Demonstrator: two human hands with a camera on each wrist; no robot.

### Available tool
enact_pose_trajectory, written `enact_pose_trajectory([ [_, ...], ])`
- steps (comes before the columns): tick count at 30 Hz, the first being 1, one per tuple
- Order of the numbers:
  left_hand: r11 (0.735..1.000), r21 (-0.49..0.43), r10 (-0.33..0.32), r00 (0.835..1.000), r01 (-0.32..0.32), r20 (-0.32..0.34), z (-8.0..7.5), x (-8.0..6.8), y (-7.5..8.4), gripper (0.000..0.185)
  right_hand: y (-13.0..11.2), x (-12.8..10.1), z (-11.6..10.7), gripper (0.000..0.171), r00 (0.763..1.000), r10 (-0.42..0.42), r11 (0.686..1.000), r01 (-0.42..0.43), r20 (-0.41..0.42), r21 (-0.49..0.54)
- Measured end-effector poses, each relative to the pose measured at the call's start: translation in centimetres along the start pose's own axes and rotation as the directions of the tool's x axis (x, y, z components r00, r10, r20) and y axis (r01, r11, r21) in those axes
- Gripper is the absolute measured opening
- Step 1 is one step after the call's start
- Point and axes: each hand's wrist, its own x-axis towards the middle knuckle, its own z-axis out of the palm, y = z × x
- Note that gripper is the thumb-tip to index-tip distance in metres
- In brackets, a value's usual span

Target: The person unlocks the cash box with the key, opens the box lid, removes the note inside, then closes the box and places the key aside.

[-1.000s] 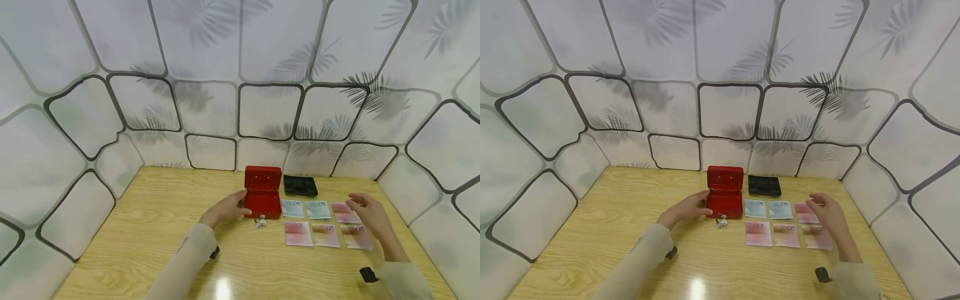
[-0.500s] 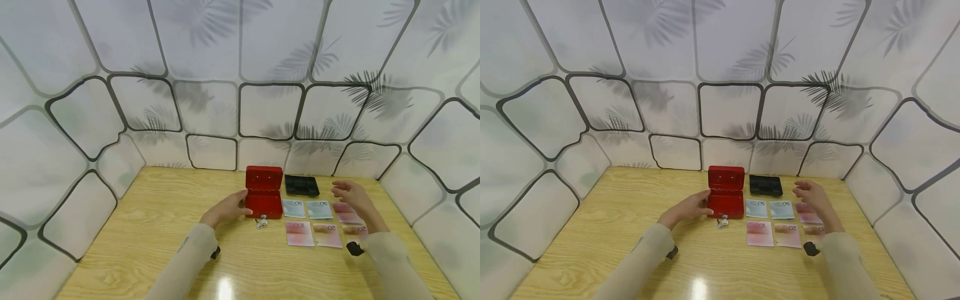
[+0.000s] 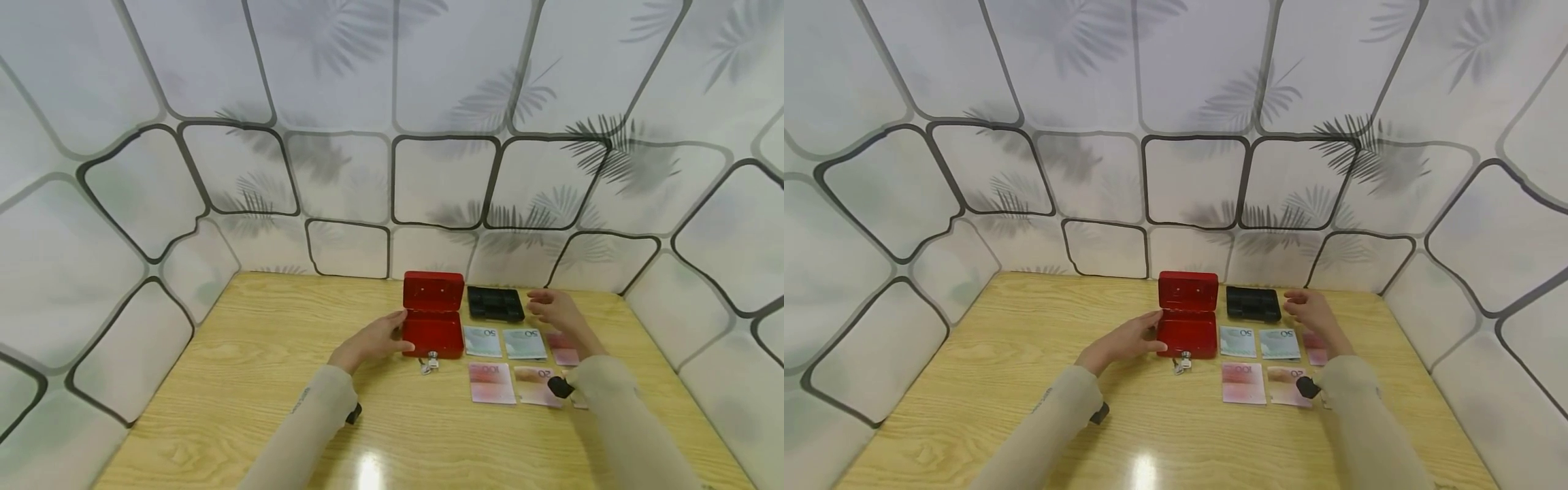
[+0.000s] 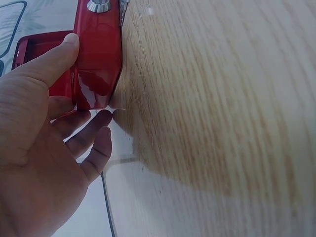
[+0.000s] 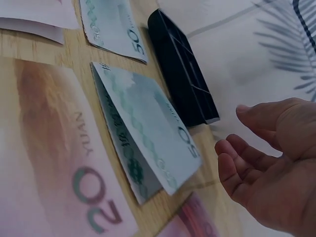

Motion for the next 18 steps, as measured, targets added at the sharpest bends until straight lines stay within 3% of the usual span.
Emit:
enact_pose_trajectory([
  [11, 1.0, 0.001, 0.008, 1.0, -0.008, -0.004, -0.1, -0.1, 0.1, 0.084, 0.3, 1.7, 1.8, 0.04, 1.0, -0.006, 0.999, 0.005, -0.013, -0.053],
  [18, 1.0, 0.024, 0.009, 1.0, -0.009, -0.007, 0.0, -0.1, 0.1, 0.083, 0.2, 1.8, 2.5, 0.042, 0.999, 0.028, 1.0, -0.028, 0.021, -0.005],
])
